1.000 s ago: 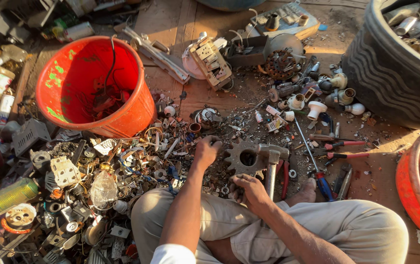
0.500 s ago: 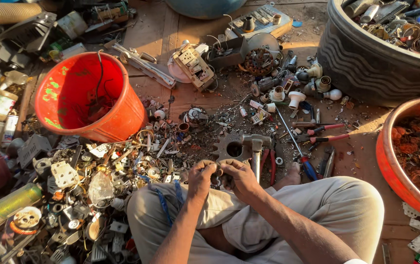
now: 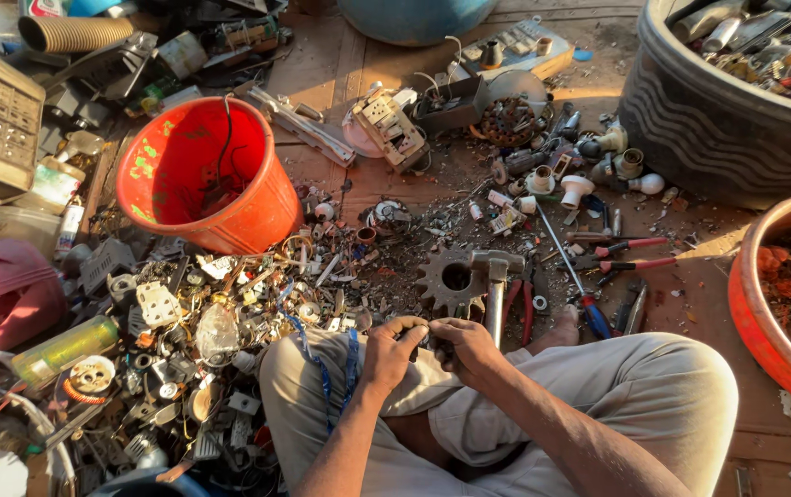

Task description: The person sits on the floor and uses a hammer and screwdriver to dismantle small electronic components, likely light fixtures or sockets. They repeatedly strike the items to break them apart and separate the metal parts from the plastic housing.

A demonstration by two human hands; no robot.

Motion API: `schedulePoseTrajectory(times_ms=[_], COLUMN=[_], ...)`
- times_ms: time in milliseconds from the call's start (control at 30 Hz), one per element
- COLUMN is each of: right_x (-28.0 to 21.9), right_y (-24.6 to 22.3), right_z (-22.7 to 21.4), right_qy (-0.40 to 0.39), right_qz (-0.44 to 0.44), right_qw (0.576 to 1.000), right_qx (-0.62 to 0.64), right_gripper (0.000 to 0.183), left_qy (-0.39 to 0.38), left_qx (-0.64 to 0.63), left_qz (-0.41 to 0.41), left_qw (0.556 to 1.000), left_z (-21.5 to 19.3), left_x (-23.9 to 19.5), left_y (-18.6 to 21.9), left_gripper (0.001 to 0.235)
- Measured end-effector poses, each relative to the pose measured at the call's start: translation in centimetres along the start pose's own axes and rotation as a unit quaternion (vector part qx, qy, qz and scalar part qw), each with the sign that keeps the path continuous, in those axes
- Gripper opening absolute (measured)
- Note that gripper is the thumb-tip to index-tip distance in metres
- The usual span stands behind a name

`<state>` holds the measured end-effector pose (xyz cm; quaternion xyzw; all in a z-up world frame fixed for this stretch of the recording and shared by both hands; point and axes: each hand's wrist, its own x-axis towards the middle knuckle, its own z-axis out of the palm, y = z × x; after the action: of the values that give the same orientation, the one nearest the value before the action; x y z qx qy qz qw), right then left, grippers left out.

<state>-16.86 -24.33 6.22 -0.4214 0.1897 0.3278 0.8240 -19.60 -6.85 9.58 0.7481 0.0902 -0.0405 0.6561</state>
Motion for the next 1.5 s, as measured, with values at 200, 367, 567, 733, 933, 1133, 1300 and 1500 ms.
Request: schedulePoseTrajectory(times_ms=[200,367,567,733,933,1133,1300,1500], right_x=[-0.4,0.1,1.2,1.5,1.3,0.2,0.3,1.3], right_y=[-1.6,-3.0,-1.5,-1.6,-2.2,-5.7,-7.0,-6.3], right_z=[-2.3,-1.9,-1.7,-1.2,-0.8,-1.6,-1.6,-1.5], right_qy=[0.067,0.058,0.055,0.070,0.076,0.079,0.105,0.119], right_qz=[-0.017,-0.048,-0.028,-0.014,-0.012,-0.062,-0.067,-0.070], right_qw=[0.998,0.997,0.998,0.997,0.997,0.994,0.991,0.990], right_qx=[0.002,0.018,-0.014,-0.012,-0.018,0.040,0.054,0.036], right_gripper=[0.011,0.010,0.011,0.008,0.010,0.013,0.017,0.016], left_qy=[0.123,0.171,0.147,0.161,0.158,0.489,0.158,-0.173], left_qx=[-0.313,-0.392,-0.387,-0.445,-0.506,-0.156,0.160,0.537], left_qz=[-0.119,-0.184,-0.194,-0.206,-0.151,0.081,-0.042,-0.038], left_qw=[0.934,0.885,0.889,0.856,0.834,0.855,0.973,0.825], left_z=[-5.4,-9.0,-9.7,-9.5,-11.4,-15.7,-7.7,-1.4], left_x=[3.4,6.3,8.6,9.7,10.8,12.0,10.9,17.6], left_y=[-2.4,-1.8,-2.7,-3.0,-4.1,-1.6,-0.9,-7.7], left_gripper=[0.013,0.012,0.016,0.029,0.014,0.043,0.016,0.015])
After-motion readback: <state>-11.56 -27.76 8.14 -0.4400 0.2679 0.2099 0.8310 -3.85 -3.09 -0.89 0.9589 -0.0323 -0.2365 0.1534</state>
